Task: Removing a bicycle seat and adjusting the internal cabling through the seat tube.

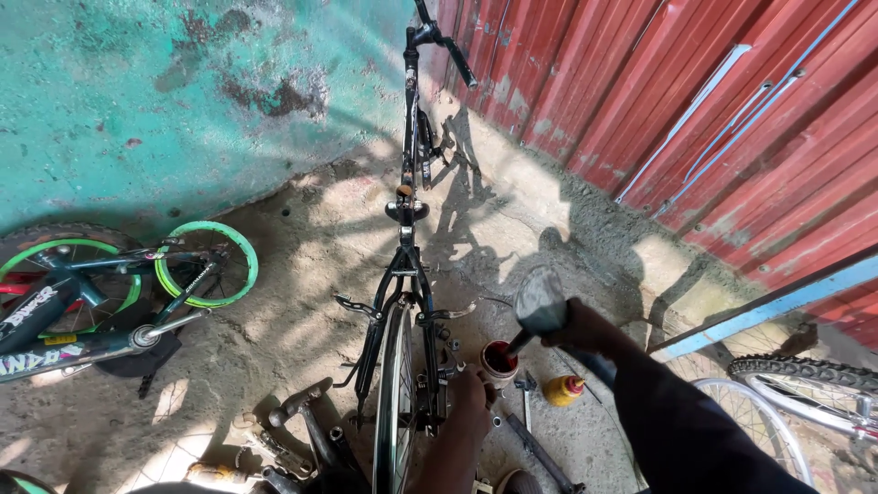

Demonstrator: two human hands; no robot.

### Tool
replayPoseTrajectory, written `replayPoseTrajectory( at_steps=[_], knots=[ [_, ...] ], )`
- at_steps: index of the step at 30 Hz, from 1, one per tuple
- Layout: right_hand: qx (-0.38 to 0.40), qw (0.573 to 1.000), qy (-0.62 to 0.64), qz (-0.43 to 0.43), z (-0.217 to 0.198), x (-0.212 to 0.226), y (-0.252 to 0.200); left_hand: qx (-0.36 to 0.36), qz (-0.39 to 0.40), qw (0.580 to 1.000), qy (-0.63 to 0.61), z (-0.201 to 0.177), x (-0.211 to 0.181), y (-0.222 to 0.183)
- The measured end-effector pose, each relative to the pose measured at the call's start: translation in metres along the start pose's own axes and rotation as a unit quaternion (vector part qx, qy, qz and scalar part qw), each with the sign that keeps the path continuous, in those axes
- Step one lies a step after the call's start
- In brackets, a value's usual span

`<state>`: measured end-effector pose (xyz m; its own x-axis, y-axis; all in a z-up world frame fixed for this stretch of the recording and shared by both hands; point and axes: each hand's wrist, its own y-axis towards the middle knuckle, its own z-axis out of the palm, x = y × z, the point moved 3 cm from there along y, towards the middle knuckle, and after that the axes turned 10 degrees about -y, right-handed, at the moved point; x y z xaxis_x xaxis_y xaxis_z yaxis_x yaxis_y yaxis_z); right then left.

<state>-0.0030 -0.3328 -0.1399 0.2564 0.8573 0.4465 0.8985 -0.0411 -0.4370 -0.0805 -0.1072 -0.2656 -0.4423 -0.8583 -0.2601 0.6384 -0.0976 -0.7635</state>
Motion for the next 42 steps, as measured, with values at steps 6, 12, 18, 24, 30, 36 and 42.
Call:
replayPoseTrajectory(
  at_steps=[6,12,18,24,30,36,42],
  knots=[
    [-0.104,0.986,-0.102,-0.082,-0.086,0.052,-0.044,0.105,-0.062,0.987,0.103,0.041,-0.018,-0.071],
    [-0.086,0.967,-0.104,-0.216,-0.082,0.135,-0.127,0.299,-0.063,0.952,0.033,0.093,-0.082,-0.116],
    [-0.167,0.849,-0.321,-0.385,-0.045,0.159,-0.135,0.322,0.115,0.924,0.174,0.098,-0.130,-0.114],
    [-0.100,0.812,-0.422,-0.391,-0.014,0.151,-0.115,0.320,0.108,0.941,-0.031,0.079,-0.097,-0.031],
    [-0.006,0.962,-0.083,-0.262,-0.041,0.181,-0.119,0.323,0.209,0.914,0.127,0.077,-0.084,-0.080],
    [-0.098,0.909,0.172,-0.366,-0.057,0.212,-0.130,0.373,0.290,0.857,0.207,0.078,-0.082,-0.117],
    [-0.295,0.856,0.022,-0.423,-0.057,0.239,-0.155,0.341,0.336,0.842,0.250,0.079,-0.081,-0.113]
  ],
)
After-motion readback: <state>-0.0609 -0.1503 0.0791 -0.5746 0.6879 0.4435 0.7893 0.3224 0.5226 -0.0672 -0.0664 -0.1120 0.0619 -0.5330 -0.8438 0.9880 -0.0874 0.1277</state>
